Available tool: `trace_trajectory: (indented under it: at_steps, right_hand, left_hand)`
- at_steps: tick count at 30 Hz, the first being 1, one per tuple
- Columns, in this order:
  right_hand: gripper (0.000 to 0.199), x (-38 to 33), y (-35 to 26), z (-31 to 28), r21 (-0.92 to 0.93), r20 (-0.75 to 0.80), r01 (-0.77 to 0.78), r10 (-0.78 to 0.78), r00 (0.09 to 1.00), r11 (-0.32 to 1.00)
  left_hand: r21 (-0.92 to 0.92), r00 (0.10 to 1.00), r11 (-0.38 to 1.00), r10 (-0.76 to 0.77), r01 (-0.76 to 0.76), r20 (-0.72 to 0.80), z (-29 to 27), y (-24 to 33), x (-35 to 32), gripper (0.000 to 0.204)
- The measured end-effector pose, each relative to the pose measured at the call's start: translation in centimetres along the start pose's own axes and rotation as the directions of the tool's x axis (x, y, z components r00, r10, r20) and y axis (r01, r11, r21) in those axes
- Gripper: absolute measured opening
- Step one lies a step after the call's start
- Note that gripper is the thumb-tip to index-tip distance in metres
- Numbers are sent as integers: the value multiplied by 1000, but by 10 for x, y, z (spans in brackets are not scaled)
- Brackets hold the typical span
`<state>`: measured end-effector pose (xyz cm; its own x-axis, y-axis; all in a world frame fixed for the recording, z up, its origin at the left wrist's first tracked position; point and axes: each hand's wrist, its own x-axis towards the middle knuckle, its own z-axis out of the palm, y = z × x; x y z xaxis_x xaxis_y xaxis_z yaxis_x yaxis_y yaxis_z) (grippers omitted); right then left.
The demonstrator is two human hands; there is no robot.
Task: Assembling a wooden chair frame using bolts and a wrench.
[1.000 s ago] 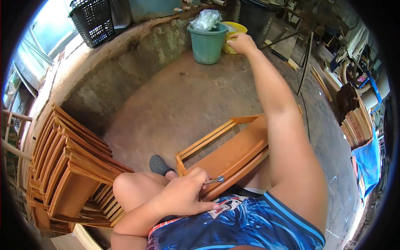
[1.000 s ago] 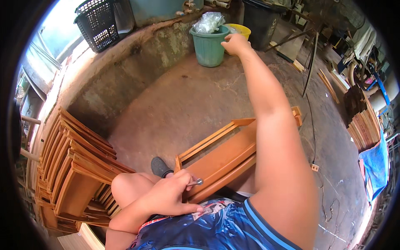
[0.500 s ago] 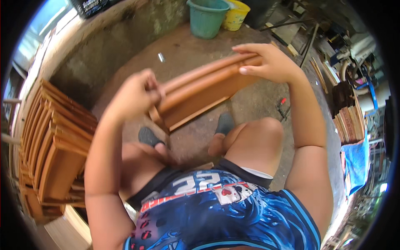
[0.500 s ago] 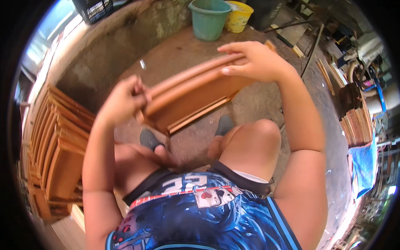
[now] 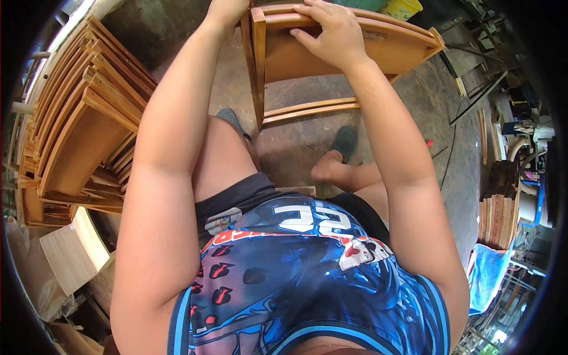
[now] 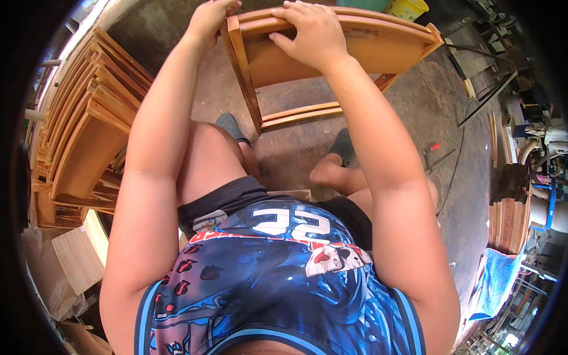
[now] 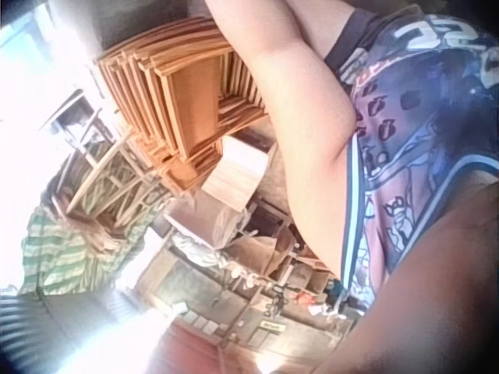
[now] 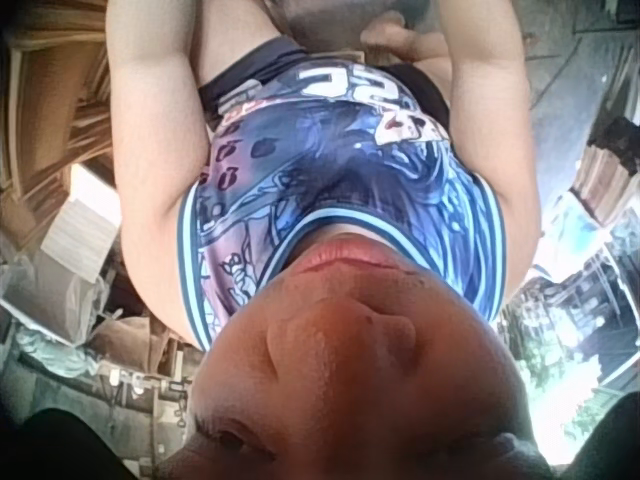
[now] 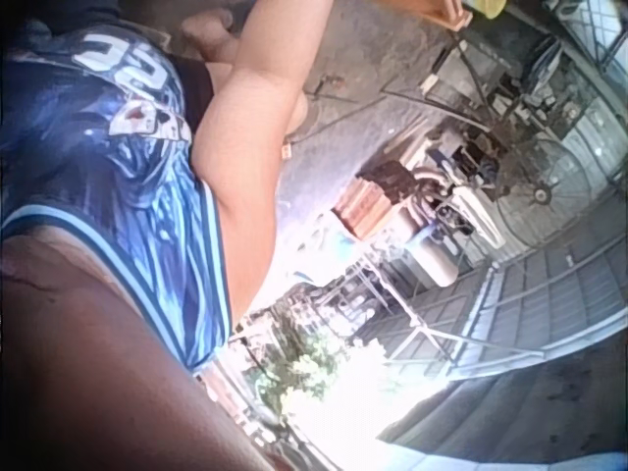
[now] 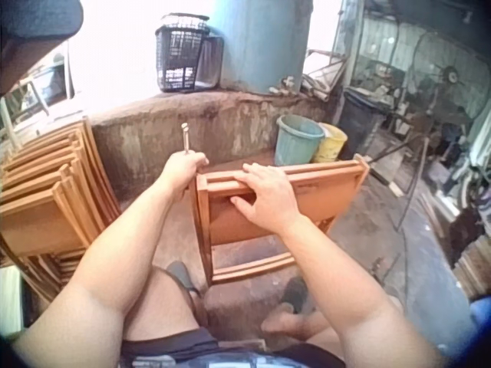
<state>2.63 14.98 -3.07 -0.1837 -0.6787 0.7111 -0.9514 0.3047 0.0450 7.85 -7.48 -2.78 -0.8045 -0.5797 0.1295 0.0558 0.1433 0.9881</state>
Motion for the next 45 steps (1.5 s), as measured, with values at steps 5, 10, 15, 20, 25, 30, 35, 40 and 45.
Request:
trace_trajectory:
  at_steps: [5,10,15,20,25,30,35,40,45]
  right_hand:
    - [43,-13,-20,-7,-110,-80,-96,88,993,989]
    - [26,-48,-49,-33,-126,30,-230,236,971,965]
    - [20,-48,-43,-32,-113,19,-156,159,987,981]
    - [52,-14,-42,-20,-57,-118,-240,232,966,969]
    - [47,23,-39,-22,-165,224,-236,269,937,958]
    - [34,30,-35,-23,-241,356,-241,317,879,940]
    - [32,20,-34,-9,-168,293,-206,248,923,964]
    - [52,12,-16,6,-158,336,-190,233,912,969]
    - [48,3,3,10,-73,363,-139,156,919,988]
  left_hand:
    - [86,991,988,-132,129,25,1,0,11,17]
    - [27,974,981,-185,190,-134,1,-27,22,21]
    - [-276,996,957,-79,84,29,7,-35,20,18]
    - [-503,951,834,-81,228,298,4,-13,-24,39]
    - [-513,968,836,-77,194,240,6,0,-48,40]
    - [8,964,989,145,-148,-224,-18,26,-49,47]
    - [525,898,803,414,-283,-149,-158,16,-111,44]
    - [783,973,596,-226,178,-49,-278,-134,-293,49]
    - [653,586,215,-690,726,-424,-300,-289,-501,37]
